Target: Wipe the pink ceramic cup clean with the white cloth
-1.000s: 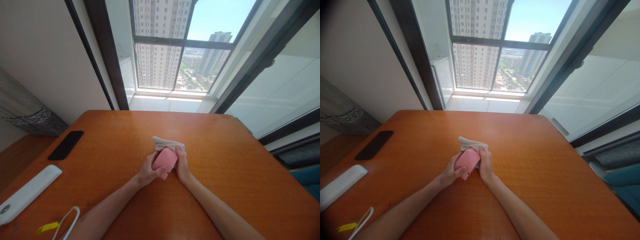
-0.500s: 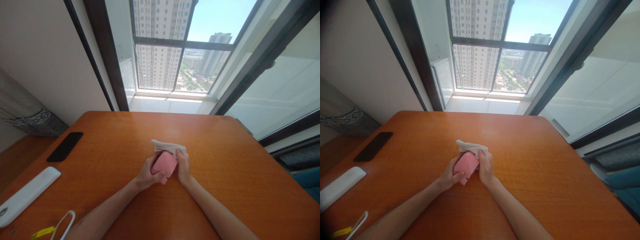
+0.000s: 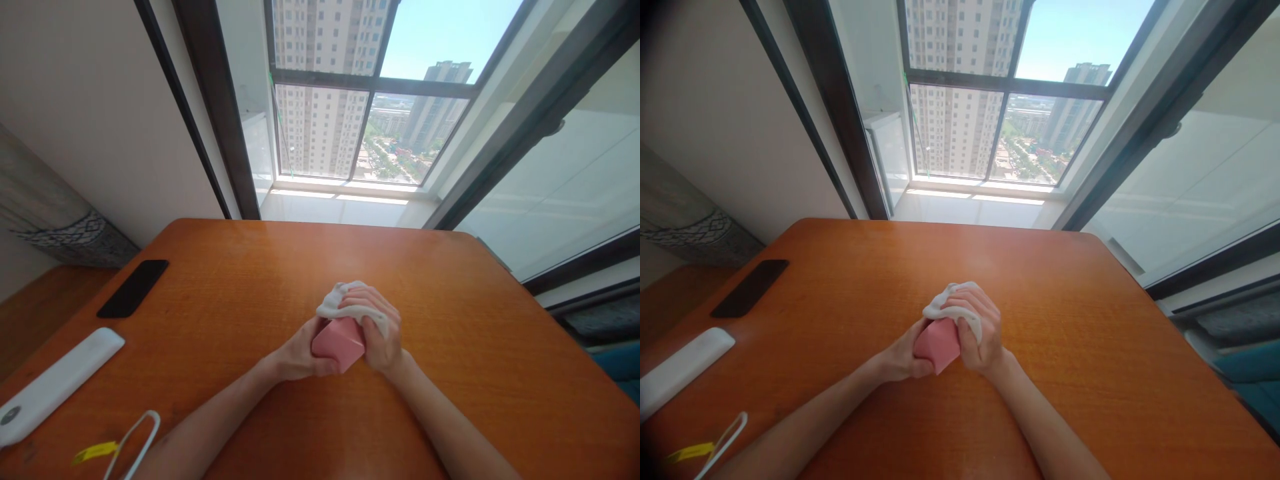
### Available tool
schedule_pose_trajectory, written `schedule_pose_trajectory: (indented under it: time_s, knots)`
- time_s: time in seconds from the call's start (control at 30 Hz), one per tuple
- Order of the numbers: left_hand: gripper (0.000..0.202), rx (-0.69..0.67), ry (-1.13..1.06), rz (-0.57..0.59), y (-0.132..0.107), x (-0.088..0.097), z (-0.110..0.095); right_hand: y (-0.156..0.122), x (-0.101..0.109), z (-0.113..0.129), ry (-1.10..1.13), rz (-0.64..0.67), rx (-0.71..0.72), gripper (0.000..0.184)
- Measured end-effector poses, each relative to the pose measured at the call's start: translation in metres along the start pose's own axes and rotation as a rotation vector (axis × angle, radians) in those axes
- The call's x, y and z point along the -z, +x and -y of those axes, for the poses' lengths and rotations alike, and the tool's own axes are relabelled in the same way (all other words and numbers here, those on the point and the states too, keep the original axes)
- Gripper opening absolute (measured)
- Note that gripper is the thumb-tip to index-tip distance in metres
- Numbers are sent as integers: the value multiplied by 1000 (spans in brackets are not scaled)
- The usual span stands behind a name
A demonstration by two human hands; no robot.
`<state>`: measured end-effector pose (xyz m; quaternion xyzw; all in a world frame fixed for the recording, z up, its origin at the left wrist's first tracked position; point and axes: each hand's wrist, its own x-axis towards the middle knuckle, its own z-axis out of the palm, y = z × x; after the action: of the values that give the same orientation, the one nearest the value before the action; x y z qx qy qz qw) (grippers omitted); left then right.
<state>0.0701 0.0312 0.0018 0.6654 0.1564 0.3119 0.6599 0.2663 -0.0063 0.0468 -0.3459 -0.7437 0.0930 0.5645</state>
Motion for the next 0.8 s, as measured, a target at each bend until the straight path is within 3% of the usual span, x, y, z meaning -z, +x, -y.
schedule_pose_trajectory:
  time_s: [0.07,0.13,0.27,0.37,0.43,0.53,0.7,0.8]
  knots:
    - [100,39,1,-15,0,0,-3,6,8,2,-167,162,215,35]
    - [93,69,5,-20,0,1,-6,8,11,5,-276,243,329,37]
    - [50,172,41,21,-2,-2,-9,5,8,8,-360,261,412,48]
    - [41,174,45,-43,-3,-4,-9,2,4,8,-327,255,402,49]
    - [50,125,18,-126,-4,-4,-7,1,0,6,-238,213,308,45]
    - [70,80,-33,-192,-3,-1,-3,-3,-10,3,1,69,7,43]
    - [81,58,-61,-195,-3,5,-1,-19,-32,-7,346,-236,-593,50]
    - [88,60,-76,-181,-3,6,-1,-25,-41,-15,480,-366,-844,54]
